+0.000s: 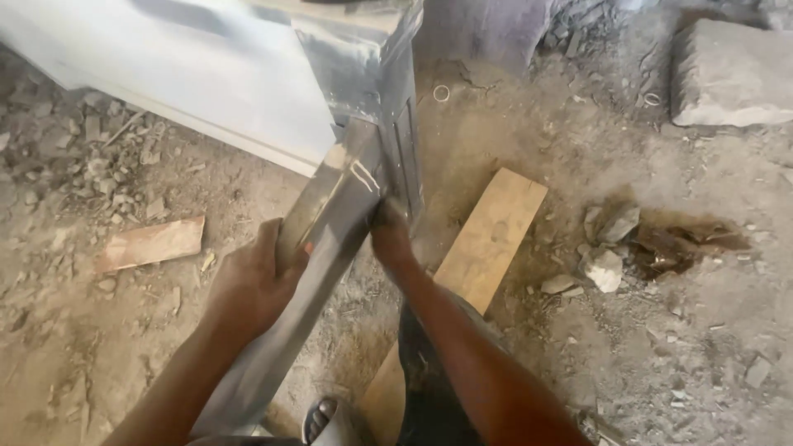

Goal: The person sands the edge of a metal frame using a sanding block. They hold the frame steady with one hand while moving the sanding block back and forth along the metal surface to smooth it.

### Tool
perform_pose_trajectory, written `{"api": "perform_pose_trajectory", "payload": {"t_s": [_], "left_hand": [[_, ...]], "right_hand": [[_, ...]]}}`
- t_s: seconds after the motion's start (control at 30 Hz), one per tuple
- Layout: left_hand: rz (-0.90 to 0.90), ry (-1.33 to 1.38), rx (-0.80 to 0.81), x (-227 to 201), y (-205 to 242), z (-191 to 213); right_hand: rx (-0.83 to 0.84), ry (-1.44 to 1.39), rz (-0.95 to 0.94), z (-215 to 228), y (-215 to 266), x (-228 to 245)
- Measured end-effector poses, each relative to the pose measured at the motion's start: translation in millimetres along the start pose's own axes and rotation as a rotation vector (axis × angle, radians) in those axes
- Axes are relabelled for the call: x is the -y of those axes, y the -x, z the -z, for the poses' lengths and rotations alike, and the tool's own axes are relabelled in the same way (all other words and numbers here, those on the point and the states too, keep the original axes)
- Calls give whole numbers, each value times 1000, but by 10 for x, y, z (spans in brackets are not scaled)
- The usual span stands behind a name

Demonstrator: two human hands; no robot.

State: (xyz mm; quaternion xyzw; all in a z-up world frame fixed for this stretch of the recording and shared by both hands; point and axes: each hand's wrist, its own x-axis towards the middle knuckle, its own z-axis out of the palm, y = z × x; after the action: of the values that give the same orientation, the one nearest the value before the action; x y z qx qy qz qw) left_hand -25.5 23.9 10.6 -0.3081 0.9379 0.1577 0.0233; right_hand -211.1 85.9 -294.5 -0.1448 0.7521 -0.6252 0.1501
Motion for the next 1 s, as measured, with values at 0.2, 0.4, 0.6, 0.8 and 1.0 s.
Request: {"api": "perform_pose_trajectory", "payload": {"t_s": [0.2, 0.4, 0.6, 0.8, 1.0], "left_hand": [[4, 27, -13, 60, -120, -10], [87, 70, 56, -239, -126, 196], [103, -26, 52, -76, -91, -3], [166, 30, 82, -155, -126, 64], [144, 80, 51, -182, -81, 68]], "right_hand": [[242, -4, 50, 162, 377, 691], [355, 195, -68, 195, 1070, 1587], [0, 158, 402, -213, 561, 544], [-105, 218, 413, -237, 507, 420], [37, 223, 388, -74, 1048, 803]]}}
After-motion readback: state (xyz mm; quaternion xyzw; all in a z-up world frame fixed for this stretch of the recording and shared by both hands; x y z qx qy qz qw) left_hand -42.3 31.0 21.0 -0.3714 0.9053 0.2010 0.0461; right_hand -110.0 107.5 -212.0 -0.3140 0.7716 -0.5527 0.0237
